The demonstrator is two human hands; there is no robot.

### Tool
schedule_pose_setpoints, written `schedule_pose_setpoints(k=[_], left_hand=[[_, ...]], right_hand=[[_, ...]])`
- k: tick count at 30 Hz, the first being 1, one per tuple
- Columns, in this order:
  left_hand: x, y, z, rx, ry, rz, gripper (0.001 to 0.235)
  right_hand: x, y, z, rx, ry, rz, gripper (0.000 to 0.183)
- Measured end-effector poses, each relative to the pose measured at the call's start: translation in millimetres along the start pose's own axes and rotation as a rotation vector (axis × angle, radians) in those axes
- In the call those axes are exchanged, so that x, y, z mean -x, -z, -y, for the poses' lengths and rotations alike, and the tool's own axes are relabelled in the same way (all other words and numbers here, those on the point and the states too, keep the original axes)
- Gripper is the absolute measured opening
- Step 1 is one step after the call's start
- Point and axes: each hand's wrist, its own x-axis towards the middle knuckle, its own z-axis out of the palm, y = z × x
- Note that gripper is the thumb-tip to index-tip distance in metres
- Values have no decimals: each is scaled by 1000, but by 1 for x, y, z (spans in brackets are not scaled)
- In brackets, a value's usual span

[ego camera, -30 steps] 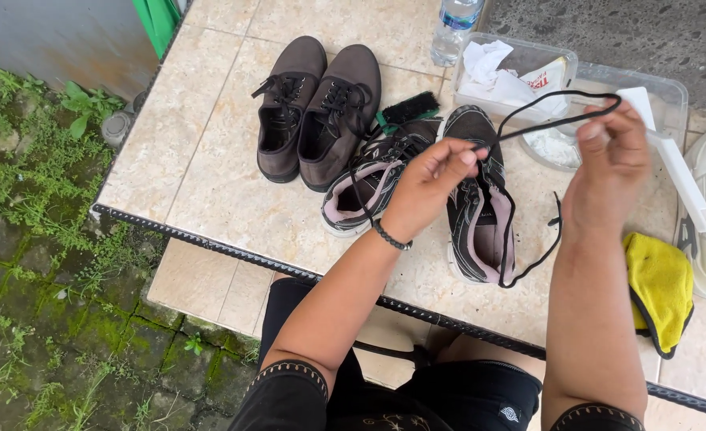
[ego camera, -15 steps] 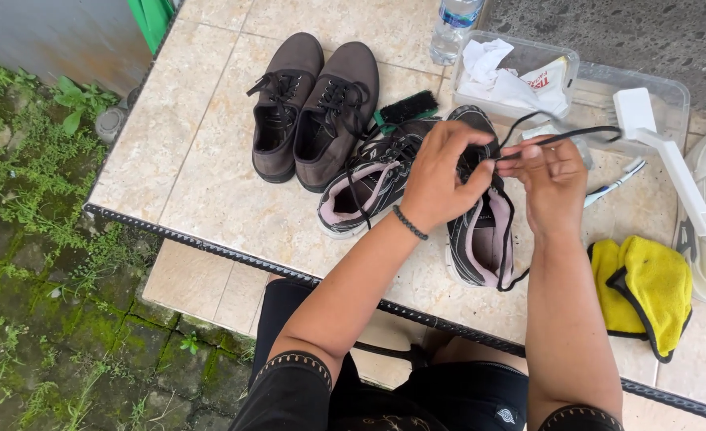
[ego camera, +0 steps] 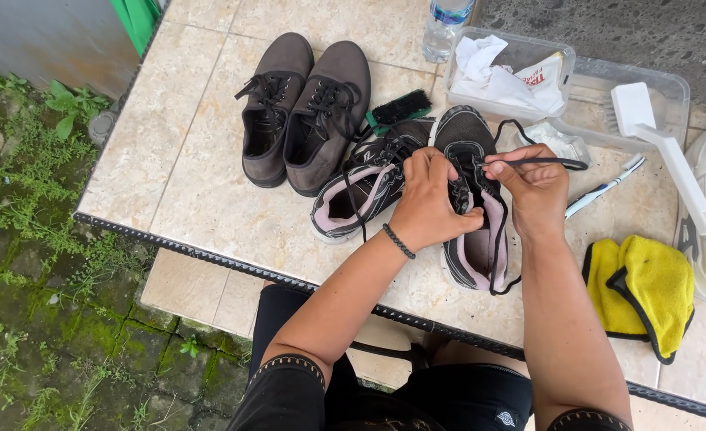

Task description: Threading laces through the eyelets of a black sneaker.

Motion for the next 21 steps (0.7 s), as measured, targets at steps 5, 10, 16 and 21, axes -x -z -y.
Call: schedule_pose_setpoints(k=[5,10,16,21], left_hand=[[7,1,-2,-91,63,61,51],[14,-2,7,-90,99,60,42],[28,-6,24,98,92,-102,33],[30,-9,30,168,14,-220,26]], right_hand=[[5,-10,7,74,5,58,21],[9,-19,12,126,-4,81,22],[13,-24,7,138,20,110,23],[17,-29,16,153,-2,137,24]])
